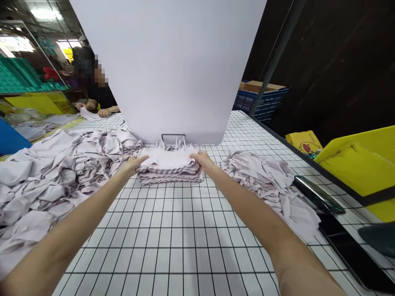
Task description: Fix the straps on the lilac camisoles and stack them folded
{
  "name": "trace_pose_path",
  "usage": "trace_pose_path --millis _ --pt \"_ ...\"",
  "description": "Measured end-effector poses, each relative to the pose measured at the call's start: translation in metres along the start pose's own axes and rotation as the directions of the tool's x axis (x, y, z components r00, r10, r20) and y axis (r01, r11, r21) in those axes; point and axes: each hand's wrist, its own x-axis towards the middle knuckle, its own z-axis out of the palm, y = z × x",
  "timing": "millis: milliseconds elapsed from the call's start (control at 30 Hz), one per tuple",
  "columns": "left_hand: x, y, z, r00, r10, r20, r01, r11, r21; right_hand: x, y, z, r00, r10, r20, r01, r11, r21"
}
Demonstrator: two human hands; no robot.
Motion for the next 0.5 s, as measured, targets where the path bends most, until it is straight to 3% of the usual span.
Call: trace_pose_path --millis 100,200,267,300,367,400,433,500 --pt "0.01 -0.021 -0.008 1.0 0.012 0.017 -0.014 0.988 0.152 0.006 0.025 -0.004 1.0 0.014 -0.02 -0.016 0.994 -0.11" --pt "0.013 -0.016 -0.019 0.998 0.066 0.021 -0.069 0.956 0.284 0.004 0.02 -0.014 0.998 -0.022 -0.054 0.008 0.97 -0.242" --pt "0.01 -0.012 -0.018 0.979 0.204 0.023 -0.196 0.896 0.398 -0.002 0.014 -0.015 0.983 -0.163 -0.083 0.119 0.914 -0.389" --pt "0.008 -0.013 -0.014 0.946 0.32 0.061 -0.307 0.814 0.493 -0.004 0.014 -0.012 0.954 -0.294 -0.057 0.227 0.833 -0.505" --pt "0.003 -0.022 0.0 0.827 0.502 0.255 -0.519 0.503 0.692 -0.004 0.019 0.001 0.838 -0.528 0.142 0.45 0.519 -0.726" --pt "0.001 -0.028 0.009 0.772 0.515 0.372 -0.575 0.317 0.754 -0.002 0.025 0.009 0.779 -0.564 0.275 0.522 0.341 -0.781" --pt "-0.001 -0.034 0.018 0.745 0.483 0.459 -0.592 0.164 0.789 0.001 0.031 0.018 0.756 -0.536 0.376 0.554 0.219 -0.803" --pt "-0.003 -0.044 0.033 0.765 0.394 0.51 -0.558 0.009 0.83 0.01 0.041 0.034 0.786 -0.448 0.426 0.532 0.137 -0.836"
